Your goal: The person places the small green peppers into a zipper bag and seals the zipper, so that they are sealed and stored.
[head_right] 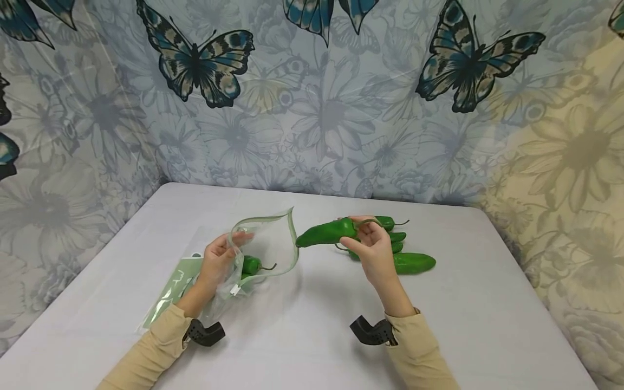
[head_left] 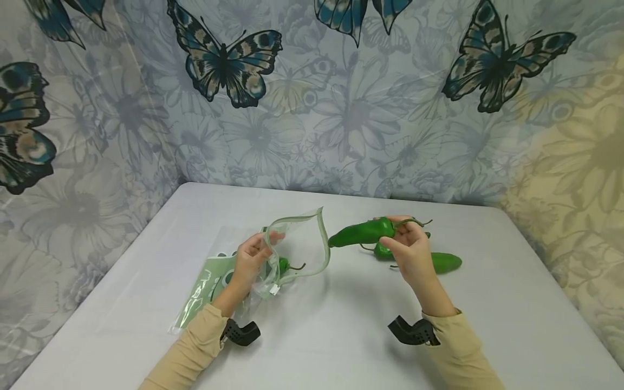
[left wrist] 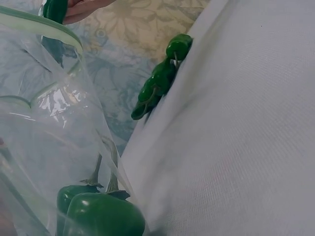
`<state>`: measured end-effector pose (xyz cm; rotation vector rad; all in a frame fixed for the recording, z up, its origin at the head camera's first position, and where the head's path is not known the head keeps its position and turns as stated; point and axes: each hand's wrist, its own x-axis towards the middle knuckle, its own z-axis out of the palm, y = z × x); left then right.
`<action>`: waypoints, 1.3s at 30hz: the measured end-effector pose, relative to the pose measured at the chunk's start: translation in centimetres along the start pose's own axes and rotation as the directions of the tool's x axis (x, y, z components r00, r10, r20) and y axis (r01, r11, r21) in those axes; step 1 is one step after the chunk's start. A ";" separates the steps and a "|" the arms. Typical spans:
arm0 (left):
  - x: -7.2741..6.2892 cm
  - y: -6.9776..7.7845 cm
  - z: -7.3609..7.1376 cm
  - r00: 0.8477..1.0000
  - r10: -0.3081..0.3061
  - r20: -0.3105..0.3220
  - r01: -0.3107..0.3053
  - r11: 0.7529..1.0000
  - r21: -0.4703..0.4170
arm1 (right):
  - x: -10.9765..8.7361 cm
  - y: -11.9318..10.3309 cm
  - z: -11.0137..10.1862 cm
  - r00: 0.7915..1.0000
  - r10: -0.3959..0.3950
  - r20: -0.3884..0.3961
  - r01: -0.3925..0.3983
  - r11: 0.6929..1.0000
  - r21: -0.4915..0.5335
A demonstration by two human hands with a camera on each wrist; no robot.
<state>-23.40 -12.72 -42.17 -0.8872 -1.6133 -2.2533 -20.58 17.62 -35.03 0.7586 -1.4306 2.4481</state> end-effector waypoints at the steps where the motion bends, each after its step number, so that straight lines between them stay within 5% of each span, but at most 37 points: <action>1: 0.0 0.0 0.0 1.000 -0.003 0.002 0.003 1.000 0.002 | 0.1 0.1 0.2 1.000 0.006 0.002 -0.006 1.000 0.006; 9: -0.3 -0.1 0.0 1.000 -0.022 0.010 0.021 0.999 0.045 | 0.4 1.0 0.8 1.000 0.013 0.028 -0.014 0.999 0.041; 18: -0.6 0.1 -0.1 1.000 -0.029 0.009 0.028 0.998 0.060 | 0.4 3.0 1.6 0.991 0.094 -0.094 -0.097 0.995 -0.021; 26: -0.6 0.0 0.1 0.999 -0.034 0.015 0.033 0.998 0.044 | 1.0 4.2 3.2 0.991 0.059 -0.120 -0.066 0.997 -0.047; 33: -0.4 -0.2 0.2 1.000 -0.020 0.014 0.020 0.999 0.033 | 1.5 4.5 4.1 0.997 0.031 -0.068 -0.043 0.984 -0.175; 39: -0.3 -0.1 0.1 1.000 -0.005 0.009 0.005 0.998 0.062 | 1.0 5.2 4.0 0.994 -0.051 0.100 0.072 0.973 -0.221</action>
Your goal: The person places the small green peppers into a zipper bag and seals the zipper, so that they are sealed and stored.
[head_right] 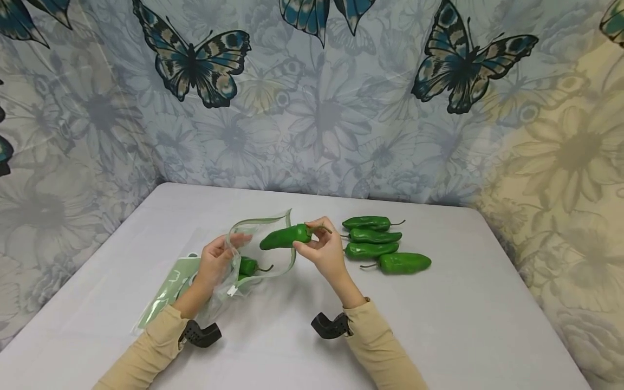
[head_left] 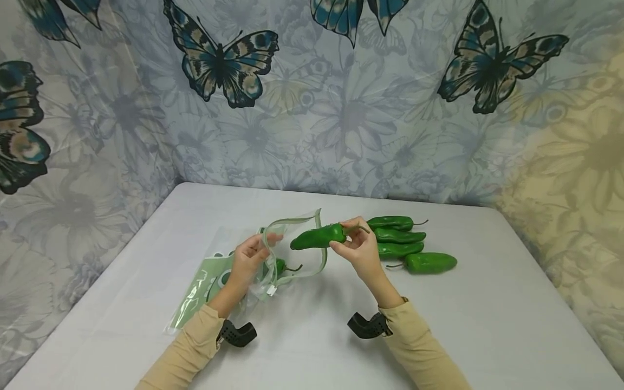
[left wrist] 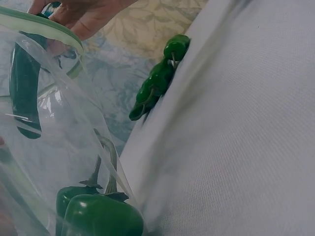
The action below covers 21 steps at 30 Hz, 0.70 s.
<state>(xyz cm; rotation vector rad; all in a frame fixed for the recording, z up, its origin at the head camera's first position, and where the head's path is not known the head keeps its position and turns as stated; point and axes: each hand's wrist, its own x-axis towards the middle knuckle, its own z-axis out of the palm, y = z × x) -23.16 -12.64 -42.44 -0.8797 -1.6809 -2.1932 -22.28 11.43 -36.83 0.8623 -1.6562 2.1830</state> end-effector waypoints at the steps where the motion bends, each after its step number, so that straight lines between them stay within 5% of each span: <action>1: 0.0 0.1 0.0 1.000 0.004 0.000 -0.004 1.000 0.005 | -0.1 0.1 0.0 1.000 -0.015 0.019 0.015 1.000 -0.011; 21: 0.1 0.1 0.1 0.999 0.039 0.026 -0.039 0.999 0.012 | -0.7 0.3 0.1 0.999 0.040 0.022 -0.036 0.983 -0.177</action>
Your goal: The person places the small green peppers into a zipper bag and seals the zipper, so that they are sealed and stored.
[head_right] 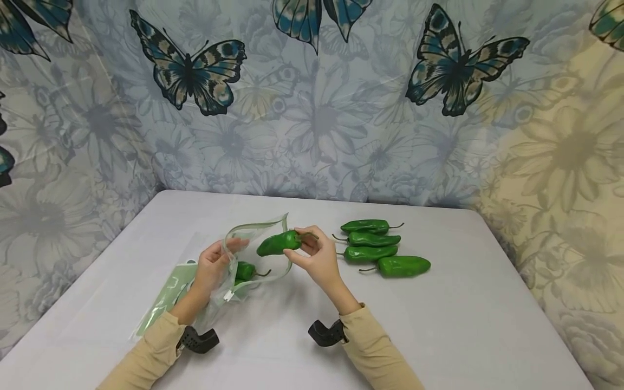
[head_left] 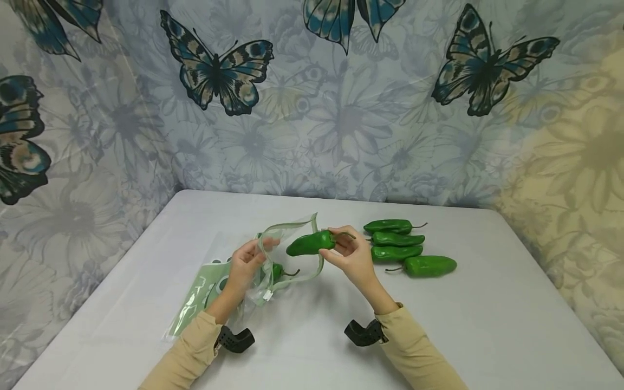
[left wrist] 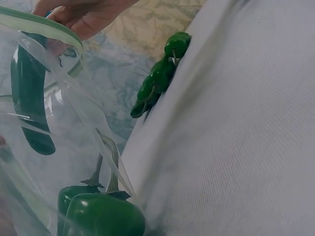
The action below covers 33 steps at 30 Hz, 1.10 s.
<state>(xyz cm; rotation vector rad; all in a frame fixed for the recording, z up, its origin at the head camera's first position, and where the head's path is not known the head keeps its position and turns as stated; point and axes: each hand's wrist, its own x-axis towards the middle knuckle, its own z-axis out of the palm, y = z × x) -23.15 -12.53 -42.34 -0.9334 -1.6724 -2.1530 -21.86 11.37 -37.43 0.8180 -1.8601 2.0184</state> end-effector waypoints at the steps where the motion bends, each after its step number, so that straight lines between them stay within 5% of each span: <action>1: -0.1 0.0 0.0 1.000 0.001 0.001 -0.001 1.000 0.005 | -0.1 0.1 0.1 1.000 -0.001 0.002 0.001 1.000 -0.017; 16: 0.0 0.3 0.1 0.999 0.039 0.007 -0.039 0.999 -0.023 | 0.0 -0.9 1.0 0.998 0.069 0.000 -0.069 0.995 -0.077; 33: 0.1 0.2 -0.2 1.000 0.001 0.003 -0.001 1.000 -0.012 | -0.1 -1.5 1.7 0.990 0.140 -0.001 -0.139 0.981 -0.136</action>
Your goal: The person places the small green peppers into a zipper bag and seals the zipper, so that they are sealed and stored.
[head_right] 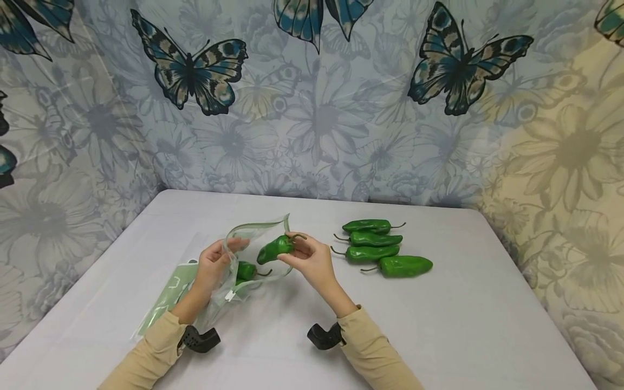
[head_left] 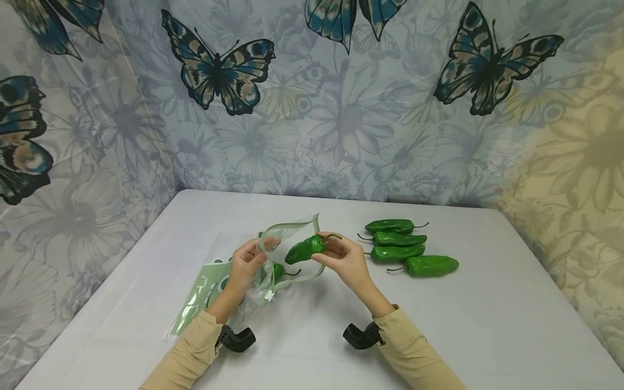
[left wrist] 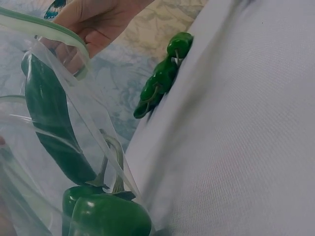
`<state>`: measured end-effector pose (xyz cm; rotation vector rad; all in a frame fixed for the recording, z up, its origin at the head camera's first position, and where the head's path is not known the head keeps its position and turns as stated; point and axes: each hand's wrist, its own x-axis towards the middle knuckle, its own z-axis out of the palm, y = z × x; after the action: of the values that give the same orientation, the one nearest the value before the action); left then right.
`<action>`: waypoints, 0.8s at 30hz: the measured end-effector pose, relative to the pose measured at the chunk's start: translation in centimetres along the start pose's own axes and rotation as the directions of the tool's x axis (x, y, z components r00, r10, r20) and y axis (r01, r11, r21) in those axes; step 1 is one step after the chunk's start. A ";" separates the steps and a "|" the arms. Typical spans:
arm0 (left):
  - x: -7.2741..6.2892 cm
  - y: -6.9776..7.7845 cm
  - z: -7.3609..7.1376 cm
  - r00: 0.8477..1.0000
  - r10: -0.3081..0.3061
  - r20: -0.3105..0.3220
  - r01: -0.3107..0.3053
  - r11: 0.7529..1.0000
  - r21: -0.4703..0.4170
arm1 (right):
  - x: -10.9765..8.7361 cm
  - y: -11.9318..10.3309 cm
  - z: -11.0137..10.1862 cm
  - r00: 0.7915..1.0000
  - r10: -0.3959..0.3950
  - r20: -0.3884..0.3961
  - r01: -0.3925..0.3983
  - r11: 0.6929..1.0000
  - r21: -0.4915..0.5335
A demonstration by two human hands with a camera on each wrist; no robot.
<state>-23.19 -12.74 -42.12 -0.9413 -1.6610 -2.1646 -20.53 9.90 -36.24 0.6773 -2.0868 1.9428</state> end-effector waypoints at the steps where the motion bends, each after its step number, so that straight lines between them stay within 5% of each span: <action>1: 0.0 0.0 0.0 1.000 -0.002 -0.001 0.002 1.000 0.001 | 0.0 0.0 0.0 1.000 0.011 -0.003 -0.011 1.000 -0.007; 13: 0.2 0.2 0.1 1.000 -0.015 -0.002 0.015 1.000 -0.003 | 0.0 -0.3 0.1 0.993 0.117 0.033 -0.118 0.993 0.025; 24: -0.1 0.2 0.4 1.000 0.006 -0.001 -0.006 1.000 0.002 | -0.3 -0.3 0.2 0.994 0.071 0.079 -0.069 0.997 -0.026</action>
<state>-22.86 -12.46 -41.98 -0.9436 -1.6579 -2.1587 -20.11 9.75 -36.11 0.6965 -2.2055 1.9550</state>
